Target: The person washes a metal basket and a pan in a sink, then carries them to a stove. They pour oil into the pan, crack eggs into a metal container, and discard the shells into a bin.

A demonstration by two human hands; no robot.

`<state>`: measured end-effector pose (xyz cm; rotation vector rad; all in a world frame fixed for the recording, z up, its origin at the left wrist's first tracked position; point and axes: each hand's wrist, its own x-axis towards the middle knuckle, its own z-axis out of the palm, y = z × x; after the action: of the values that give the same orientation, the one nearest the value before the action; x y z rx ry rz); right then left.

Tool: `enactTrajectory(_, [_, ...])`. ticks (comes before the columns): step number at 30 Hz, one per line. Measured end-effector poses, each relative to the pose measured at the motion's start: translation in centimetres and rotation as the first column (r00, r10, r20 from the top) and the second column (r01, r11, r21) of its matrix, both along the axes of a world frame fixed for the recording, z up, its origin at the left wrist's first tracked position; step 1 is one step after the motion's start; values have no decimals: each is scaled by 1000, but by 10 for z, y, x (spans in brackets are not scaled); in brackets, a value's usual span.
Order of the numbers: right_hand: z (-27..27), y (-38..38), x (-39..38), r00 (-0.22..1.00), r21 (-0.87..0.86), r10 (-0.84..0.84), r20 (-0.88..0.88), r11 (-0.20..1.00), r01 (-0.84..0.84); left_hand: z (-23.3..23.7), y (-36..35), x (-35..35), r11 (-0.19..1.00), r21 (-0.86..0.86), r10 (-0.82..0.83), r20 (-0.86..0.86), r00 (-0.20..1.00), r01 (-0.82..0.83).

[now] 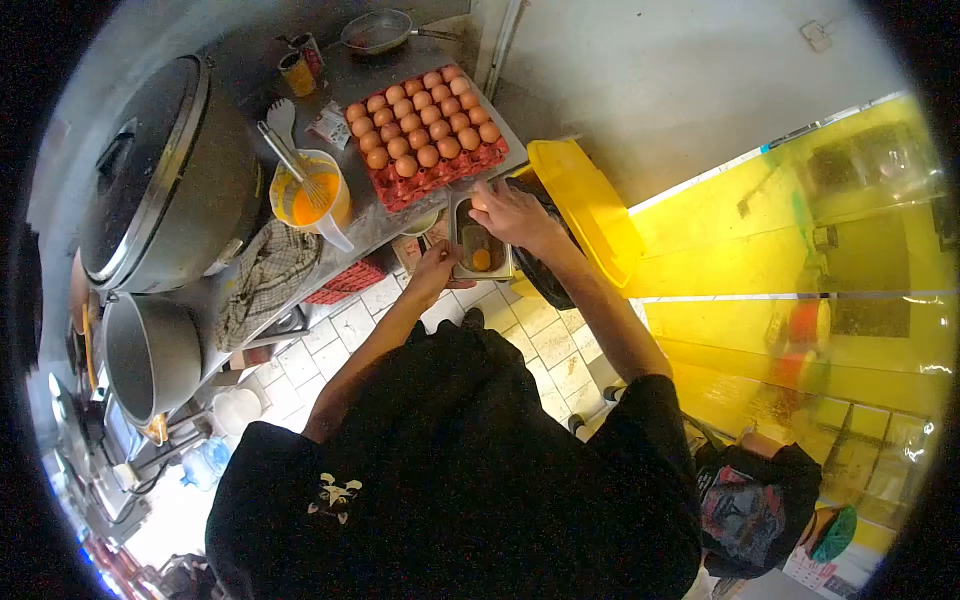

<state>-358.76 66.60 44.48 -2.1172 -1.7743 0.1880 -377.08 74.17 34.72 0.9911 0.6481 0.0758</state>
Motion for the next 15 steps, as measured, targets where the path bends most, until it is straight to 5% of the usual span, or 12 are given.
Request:
enactTrajectory(4, [-26, -16, 25, 958, 252, -41, -285, 961, 116, -15, 0, -5, 997, -10, 74, -9, 997, -74])
enactTrajectory(7, [-72, -28, 42, 891, 222, -387, -238, 871, 438, -3, 0, -16, 990, -27, 135, 2, 991, -135])
enactTrajectory(11, [-162, -36, 55, 762, 144, -570, 308, 819, 555, 31, 5, -34, 963, -120, 242, -13, 970, -241])
enactTrajectory(15, [-138, -8, 47, 825, 90, -555, 107, 831, 548, 74, 20, -66, 920, -216, 323, -51, 945, -326])
